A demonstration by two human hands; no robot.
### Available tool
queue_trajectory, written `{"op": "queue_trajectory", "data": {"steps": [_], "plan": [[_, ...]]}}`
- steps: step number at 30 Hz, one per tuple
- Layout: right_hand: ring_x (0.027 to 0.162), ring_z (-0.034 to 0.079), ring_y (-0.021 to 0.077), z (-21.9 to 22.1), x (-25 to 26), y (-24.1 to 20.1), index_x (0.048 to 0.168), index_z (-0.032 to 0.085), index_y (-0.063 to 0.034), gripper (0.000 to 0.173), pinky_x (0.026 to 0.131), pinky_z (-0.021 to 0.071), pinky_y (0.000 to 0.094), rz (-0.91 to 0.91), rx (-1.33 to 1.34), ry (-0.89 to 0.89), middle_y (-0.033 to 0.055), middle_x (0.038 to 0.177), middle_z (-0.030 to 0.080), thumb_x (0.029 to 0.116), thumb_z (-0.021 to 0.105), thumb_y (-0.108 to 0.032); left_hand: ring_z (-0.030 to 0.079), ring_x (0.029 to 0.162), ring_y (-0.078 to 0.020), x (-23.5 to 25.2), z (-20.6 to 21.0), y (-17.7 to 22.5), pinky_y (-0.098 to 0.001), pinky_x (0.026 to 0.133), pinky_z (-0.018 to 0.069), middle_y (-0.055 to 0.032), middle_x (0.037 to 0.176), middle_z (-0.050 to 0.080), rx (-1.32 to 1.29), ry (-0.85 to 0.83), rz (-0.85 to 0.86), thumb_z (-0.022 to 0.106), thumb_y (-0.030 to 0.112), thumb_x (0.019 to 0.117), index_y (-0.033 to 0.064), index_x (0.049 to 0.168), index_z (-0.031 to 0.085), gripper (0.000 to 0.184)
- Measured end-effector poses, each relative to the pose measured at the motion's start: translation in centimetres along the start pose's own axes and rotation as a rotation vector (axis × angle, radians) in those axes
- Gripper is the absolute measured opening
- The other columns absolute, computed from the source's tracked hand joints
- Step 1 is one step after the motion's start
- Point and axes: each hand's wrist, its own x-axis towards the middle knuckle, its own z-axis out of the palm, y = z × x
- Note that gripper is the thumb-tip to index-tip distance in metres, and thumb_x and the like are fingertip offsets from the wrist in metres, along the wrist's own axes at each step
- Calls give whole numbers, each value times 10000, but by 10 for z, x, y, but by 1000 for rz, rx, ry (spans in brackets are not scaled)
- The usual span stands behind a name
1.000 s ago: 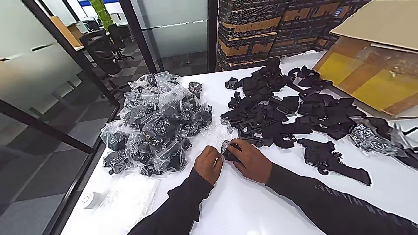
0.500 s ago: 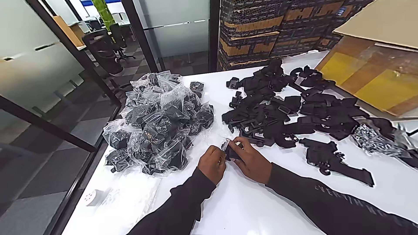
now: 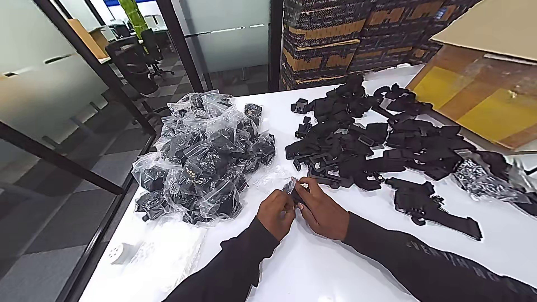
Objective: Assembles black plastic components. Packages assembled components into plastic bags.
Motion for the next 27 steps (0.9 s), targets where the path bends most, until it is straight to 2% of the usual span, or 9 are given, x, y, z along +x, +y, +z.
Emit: {"op": "queue_trajectory", "data": {"steps": [3, 9, 13, 16, 20, 22, 27], "plan": [[1009, 619, 278, 2, 0, 3, 1488, 498, -36, 546, 861, 565, 377, 4, 3, 9, 238, 1310, 512, 1037, 446, -340, 698, 711, -136, -2, 0, 0, -282, 658, 628, -120, 869, 698, 46, 30, -64, 673, -3, 823, -19, 866, 688, 48], [983, 651, 263, 2, 1, 6, 1439, 599, -144, 475, 810, 584, 390, 41, 1, 72, 215, 1356, 543, 1028, 527, -371, 702, 717, -127, -2, -2, 1, -282, 662, 625, -100, 856, 709, 59, 8, -95, 670, 13, 834, -1, 847, 693, 30], [1035, 660, 280, 1, 1, 6, 1418, 623, -189, 454, 818, 590, 413, 49, -28, 96, 204, 1402, 544, 1020, 549, -394, 697, 715, -122, -1, -3, 0, -274, 657, 619, -90, 857, 710, 83, -12, -72, 670, 22, 838, 15, 844, 693, 25], [1044, 665, 286, 2, 1, 7, 1395, 642, -203, 440, 809, 594, 426, 48, -33, 109, 192, 1395, 562, 1013, 568, -408, 686, 691, -119, -1, -4, 3, -273, 635, 614, -90, 873, 705, 128, -23, -104, 671, 34, 833, 17, 875, 697, 52], [1050, 669, 285, 2, 3, 8, 1386, 649, -209, 435, 798, 597, 434, 42, -24, 113, 179, 1376, 580, 1010, 578, -415, 652, 647, -139, 0, -7, 5, -289, 581, 584, -126, 952, 691, 233, -34, -176, 716, 148, 868, -9, 1043, 692, 237], [1045, 670, 284, 2, 3, 7, 1387, 649, -200, 443, 794, 596, 432, 43, -21, 114, 180, 1378, 580, 1007, 581, -418, 662, 672, -159, 2, -9, 4, -314, 611, 593, -131, 968, 700, 293, -29, -189, 718, 195, 879, -10, 1088, 702, 294], [1024, 677, 283, 3, 2, 9, 1388, 649, -184, 452, 780, 598, 424, 22, -28, 124, 185, 1372, 584, 1004, 579, -410, 669, 685, -190, 5, -10, 2, -348, 652, 597, -117, 892, 704, 388, -8, -207, 702, 191, 877, -13, 1075, 719, 284]]}}
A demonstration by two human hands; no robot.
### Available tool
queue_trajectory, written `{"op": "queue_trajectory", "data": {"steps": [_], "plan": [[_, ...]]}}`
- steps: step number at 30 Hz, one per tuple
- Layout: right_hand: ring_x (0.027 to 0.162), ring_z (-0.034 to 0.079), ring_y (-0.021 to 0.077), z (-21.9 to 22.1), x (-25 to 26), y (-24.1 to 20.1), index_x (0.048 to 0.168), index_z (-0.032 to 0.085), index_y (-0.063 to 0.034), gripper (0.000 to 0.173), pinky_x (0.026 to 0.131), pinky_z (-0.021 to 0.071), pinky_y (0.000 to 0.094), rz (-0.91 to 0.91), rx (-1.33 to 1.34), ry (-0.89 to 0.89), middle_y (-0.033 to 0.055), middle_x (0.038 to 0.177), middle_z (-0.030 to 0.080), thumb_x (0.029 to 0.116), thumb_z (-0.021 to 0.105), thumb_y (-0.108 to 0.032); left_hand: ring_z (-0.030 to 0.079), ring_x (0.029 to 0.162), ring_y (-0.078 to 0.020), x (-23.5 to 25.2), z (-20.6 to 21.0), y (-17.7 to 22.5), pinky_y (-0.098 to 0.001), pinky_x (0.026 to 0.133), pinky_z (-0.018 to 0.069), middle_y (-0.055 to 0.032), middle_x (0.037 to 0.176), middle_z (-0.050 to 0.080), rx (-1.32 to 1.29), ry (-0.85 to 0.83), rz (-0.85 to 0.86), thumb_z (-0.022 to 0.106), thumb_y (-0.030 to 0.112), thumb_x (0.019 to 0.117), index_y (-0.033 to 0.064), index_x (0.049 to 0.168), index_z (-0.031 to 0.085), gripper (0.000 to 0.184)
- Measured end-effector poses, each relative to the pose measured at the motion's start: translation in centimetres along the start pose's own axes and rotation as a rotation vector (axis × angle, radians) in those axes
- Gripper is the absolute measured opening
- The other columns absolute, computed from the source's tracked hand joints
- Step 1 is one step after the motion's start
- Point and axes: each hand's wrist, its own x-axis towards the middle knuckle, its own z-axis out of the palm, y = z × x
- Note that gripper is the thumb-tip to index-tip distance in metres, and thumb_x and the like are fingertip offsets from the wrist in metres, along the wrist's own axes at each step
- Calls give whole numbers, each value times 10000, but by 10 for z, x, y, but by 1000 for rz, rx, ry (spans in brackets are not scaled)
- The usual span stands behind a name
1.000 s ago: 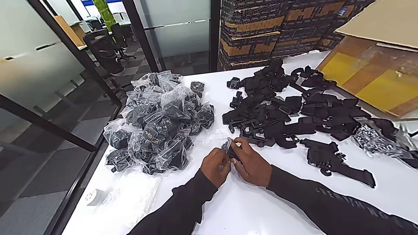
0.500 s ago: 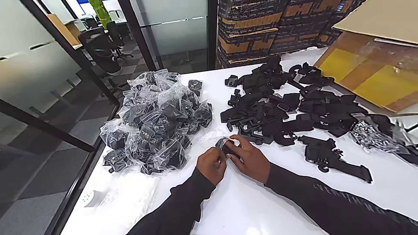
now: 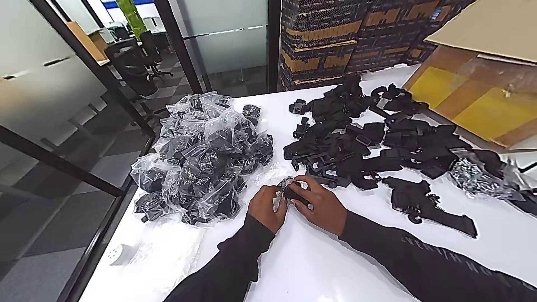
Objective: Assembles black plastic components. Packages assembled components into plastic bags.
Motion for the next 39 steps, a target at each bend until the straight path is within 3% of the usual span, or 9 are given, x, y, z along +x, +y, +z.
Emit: {"op": "queue_trajectory", "data": {"steps": [7, 13, 17, 19, 22, 24, 29, 35, 39], "plan": [[988, 678, 271, -2, -1, -3, 1413, 628, -178, 502, 766, 598, 423, 3, 19, -24, 192, 1403, 556, 999, 574, -457, 696, 796, -224, 0, 0, 3, -383, 727, 602, -101, 862, 708, -7, 34, 26, 662, 170, 909, 35, 921, 742, 157], [1174, 623, 267, -8, -1, -6, 1490, 487, -17, 696, 942, 565, 369, -37, 173, -134, 246, 1524, 409, 868, 659, -279, 694, 926, -257, 1, -1, 1, -394, 825, 600, -123, 981, 709, 6, 33, 103, 684, 160, 906, 59, 947, 762, 134], [1102, 653, 169, -11, -3, -1, 1523, 448, -42, 761, 838, 592, 285, -41, 373, -155, 224, 1611, 303, 820, 715, -157, 710, 997, -298, 2, -3, -2, -423, 897, 594, -167, 1049, 721, -7, -4, 118, 660, 94, 924, 8, 976, 741, 129], [1054, 671, 153, -8, -4, 7, 1475, 465, -33, 687, 801, 604, 288, -50, 480, -139, 202, 1605, 330, 843, 721, -118, 713, 1028, -314, 3, -2, -5, -426, 927, 590, -193, 1074, 718, -46, -10, 141, 635, 44, 930, -29, 993, 717, 126], [916, 704, 111, -6, -1, 18, 1462, 428, -37, 646, 778, 617, 290, -8, 545, -125, 146, 1495, 498, 912, 739, -173, 706, 1053, -313, 5, -2, -8, -422, 952, 582, -209, 1099, 706, -109, -45, 144, 610, -6, 930, -49, 987, 688, 106], [783, 669, 64, -9, 2, 20, 1447, 446, -76, 637, 696, 591, 257, 37, 481, -119, 89, 1403, 581, 924, 756, -268, 696, 1077, -307, 6, -2, -9, -413, 972, 573, -209, 1118, 699, -155, -69, 145, 605, -25, 926, -49, 980, 689, 102], [665, 558, 76, -13, 13, 24, 1354, 577, -97, 599, 586, 503, 259, 30, 260, -76, 88, 1233, 642, 906, 751, -455, 682, 1084, -311, 8, -3, -8, -404, 970, 571, -226, 1127, 675, -225, -86, 154, 614, -37, 917, -48, 952, 687, 81], [697, 622, 200, -8, 20, 24, 1075, 686, -55, 256, 643, 542, 378, 22, 139, -29, 98, 891, 673, 962, 647, -281, 675, 1040, -288, 4, -2, -6, -393, 929, 576, -188, 1091, 673, -179, -124, 154, 646, 32, 921, 3, 931, 700, 62], [676, 641, 215, -6, 18, 24, 1011, 677, -49, 187, 641, 551, 408, 41, 87, -20, 84, 786, 662, 938, 618, -211, 676, 987, -282, 2, -2, -8, -393, 883, 584, -171, 1035, 672, -146, -186, 182, 636, 63, 939, 16, 941, 698, 77]]}}
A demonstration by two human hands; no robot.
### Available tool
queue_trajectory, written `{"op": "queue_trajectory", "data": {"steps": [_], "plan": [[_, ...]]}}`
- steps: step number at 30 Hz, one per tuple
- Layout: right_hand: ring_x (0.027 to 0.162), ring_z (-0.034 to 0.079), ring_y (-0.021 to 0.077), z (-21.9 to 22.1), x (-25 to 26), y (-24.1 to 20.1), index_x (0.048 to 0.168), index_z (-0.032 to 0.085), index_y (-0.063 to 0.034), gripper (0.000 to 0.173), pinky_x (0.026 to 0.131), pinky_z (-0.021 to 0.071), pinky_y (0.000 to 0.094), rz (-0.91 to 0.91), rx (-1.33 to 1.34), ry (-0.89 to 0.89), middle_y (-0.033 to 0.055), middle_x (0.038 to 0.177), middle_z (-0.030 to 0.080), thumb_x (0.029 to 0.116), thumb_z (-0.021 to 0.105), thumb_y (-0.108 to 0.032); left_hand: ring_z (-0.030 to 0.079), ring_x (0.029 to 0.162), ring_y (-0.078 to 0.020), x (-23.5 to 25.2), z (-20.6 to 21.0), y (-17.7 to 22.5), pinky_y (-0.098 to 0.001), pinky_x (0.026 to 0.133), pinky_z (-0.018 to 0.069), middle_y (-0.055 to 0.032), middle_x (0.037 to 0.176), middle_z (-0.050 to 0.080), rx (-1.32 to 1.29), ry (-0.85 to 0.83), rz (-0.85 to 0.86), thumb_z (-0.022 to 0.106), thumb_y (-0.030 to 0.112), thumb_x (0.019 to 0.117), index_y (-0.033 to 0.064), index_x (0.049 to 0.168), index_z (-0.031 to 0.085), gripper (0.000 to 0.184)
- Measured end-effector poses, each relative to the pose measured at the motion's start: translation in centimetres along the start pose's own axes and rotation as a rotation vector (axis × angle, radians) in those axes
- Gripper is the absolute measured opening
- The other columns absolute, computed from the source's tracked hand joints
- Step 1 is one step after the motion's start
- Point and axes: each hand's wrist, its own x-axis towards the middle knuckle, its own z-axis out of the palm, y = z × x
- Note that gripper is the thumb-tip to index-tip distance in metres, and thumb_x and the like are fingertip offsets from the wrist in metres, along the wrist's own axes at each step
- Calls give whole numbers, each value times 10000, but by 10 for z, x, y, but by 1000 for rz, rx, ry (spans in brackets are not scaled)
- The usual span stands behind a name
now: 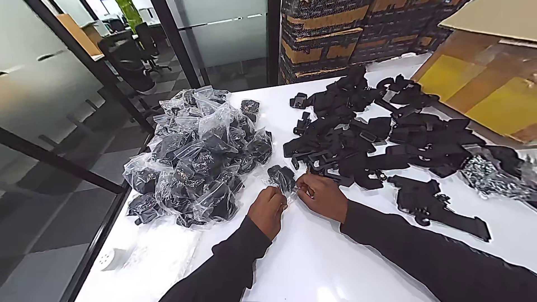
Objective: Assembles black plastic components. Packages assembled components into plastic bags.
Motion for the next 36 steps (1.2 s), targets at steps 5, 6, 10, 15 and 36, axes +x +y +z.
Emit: {"op": "queue_trajectory", "data": {"steps": [5, 6, 10, 15, 36], "plan": [[669, 622, 198, 0, -4, 3, 992, 688, -54, 189, 619, 542, 373, -54, -1, 49, 85, 803, 653, 941, 611, -220, 690, 988, -275, 1, -8, -2, -411, 848, 604, -155, 1067, 681, 86, -47, -42, 614, 99, 956, 24, 957, 689, 106], [692, 624, 201, 0, -4, 4, 1011, 695, -55, 207, 621, 541, 364, -72, 5, 51, 98, 854, 658, 943, 617, -235, 693, 961, -264, 1, -9, -3, -404, 824, 607, -150, 1054, 683, 107, -24, -45, 611, 109, 949, 25, 956, 685, 113], [1023, 666, 247, -3, -5, 2, 1138, 682, -111, 298, 808, 587, 417, -116, -37, -49, 116, 1184, 649, 861, 639, -212, 688, 949, -263, 3, -19, -12, -399, 805, 608, -173, 1098, 672, 116, -65, -58, 707, 194, 883, 29, 1045, 698, 232], [1157, 622, 337, -2, -4, 1, 1180, 670, -103, 419, 908, 557, 483, -162, -105, -96, 154, 1292, 616, 772, 605, -34, 658, 1084, -293, 8, -27, -17, -411, 924, 582, -199, 1230, 625, 60, -228, -41, 678, 36, 840, 36, 1137, 695, 297], [982, 642, 144, 2, -1, 14, 1005, 743, -51, 145, 900, 532, 290, -232, 309, 135, 87, 974, 693, 953, 646, -146, 682, 1136, -259, 7, -19, -9, -440, 1009, 552, -151, 1137, 728, -3, 267, 256, 547, 190, 1028, 9, 1055, 683, 228]]}}
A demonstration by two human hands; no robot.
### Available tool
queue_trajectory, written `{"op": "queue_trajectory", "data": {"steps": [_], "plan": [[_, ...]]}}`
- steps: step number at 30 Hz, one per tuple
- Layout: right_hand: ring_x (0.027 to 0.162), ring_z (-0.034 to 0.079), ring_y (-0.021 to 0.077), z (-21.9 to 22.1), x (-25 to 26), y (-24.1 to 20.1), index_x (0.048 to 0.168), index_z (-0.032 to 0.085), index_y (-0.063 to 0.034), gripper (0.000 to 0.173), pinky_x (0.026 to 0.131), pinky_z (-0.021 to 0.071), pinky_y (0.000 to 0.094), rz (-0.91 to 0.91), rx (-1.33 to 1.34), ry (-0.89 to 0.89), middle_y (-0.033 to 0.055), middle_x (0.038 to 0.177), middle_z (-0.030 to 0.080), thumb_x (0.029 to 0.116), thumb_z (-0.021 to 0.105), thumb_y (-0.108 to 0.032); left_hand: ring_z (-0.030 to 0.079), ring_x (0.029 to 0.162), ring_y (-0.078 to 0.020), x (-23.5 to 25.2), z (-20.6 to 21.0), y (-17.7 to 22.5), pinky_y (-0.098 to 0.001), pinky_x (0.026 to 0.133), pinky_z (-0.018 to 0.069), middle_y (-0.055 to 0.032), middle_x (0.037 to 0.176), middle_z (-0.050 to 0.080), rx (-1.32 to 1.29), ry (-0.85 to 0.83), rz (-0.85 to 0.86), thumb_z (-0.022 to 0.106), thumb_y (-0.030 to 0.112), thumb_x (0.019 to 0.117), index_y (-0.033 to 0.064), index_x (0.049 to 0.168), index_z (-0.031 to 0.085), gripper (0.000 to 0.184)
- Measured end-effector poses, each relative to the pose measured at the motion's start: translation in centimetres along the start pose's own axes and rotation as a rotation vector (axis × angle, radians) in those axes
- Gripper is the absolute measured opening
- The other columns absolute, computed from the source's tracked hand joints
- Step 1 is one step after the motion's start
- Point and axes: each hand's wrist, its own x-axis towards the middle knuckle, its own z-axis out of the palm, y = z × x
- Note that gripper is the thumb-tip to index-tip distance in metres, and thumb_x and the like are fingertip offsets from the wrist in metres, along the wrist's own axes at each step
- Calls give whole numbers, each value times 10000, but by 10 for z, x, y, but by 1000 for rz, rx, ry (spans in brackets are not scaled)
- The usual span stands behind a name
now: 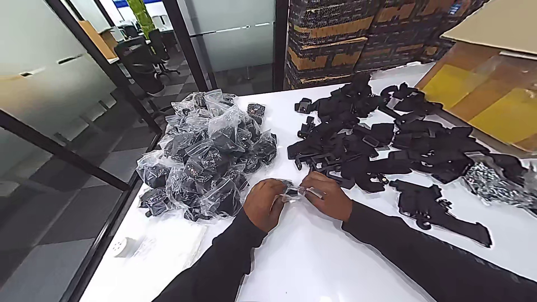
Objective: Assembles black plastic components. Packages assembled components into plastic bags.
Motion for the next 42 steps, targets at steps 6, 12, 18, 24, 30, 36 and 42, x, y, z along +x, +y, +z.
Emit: {"op": "queue_trajectory", "data": {"steps": [6, 12, 18, 24, 30, 36, 42], "plan": [[998, 642, 19, -1, 3, -5, 1126, 664, -130, 151, 880, 557, 254, 150, 601, 57, -92, 1078, 682, 1052, 547, -192, 700, 678, -97, 2, -2, 5, -291, 646, 607, -44, 800, 722, -467, 126, -470, 540, 73, 1031, -64, 1078, 555, 145], [656, 638, 38, 2, 4, -12, 1064, 561, -120, 99, 613, 561, 233, 512, 753, 4, -83, 768, 639, 1056, 463, -127, 648, 540, -89, 4, -5, -2, -258, 509, 561, -23, 698, 688, -701, -65, -905, 504, 97, 1059, -16, 1122, 570, 145], [633, 622, 42, 5, 4, -10, 999, 567, -111, 72, 598, 549, 240, 520, 713, 2, -82, 730, 618, 1028, 503, -96, 715, 713, -118, 1, 0, -7, -279, 635, 605, -69, 851, 744, -594, 103, -843, 600, 31, 987, -50, 1051, 639, 110], [597, 647, 57, 2, 2, -12, 937, 566, -133, 90, 574, 573, 256, 479, 739, -92, -85, 693, 635, 998, 530, -78, 679, 616, -94, 4, -3, -8, -257, 594, 585, -43, 752, 719, -629, 170, -861, 596, 11, 985, -57, 1050, 638, 104], [616, 603, 9, 1, -1, -1, 878, 584, -182, 137, 575, 537, 211, 324, 750, -149, -125, 706, 588, 1011, 551, -195, 653, 579, -64, 4, -4, -4, -235, 547, 562, -8, 725, 706, -644, 85, -842, 608, 26, 979, -28, 1030, 646, 83], [704, 535, -42, 1, 6, -2, 1050, 652, -93, 182, 636, 450, 162, 310, 638, -190, -118, 819, 601, 1045, 521, -220, 626, 620, -18, 0, -2, -2, -202, 596, 543, -1, 792, 712, -593, -138, -772, 654, 32, 950, -24, 1047, 669, 114], [652, 563, -24, 10, 30, -4, 1003, 657, -66, 78, 599, 478, 172, 348, 606, -334, -82, 796, 638, 990, 613, -129, 699, 743, -51, 1, -3, -2, -233, 732, 599, -65, 895, 747, -567, -178, -776, 650, 47, 971, -41, 1070, 695, 140]]}}
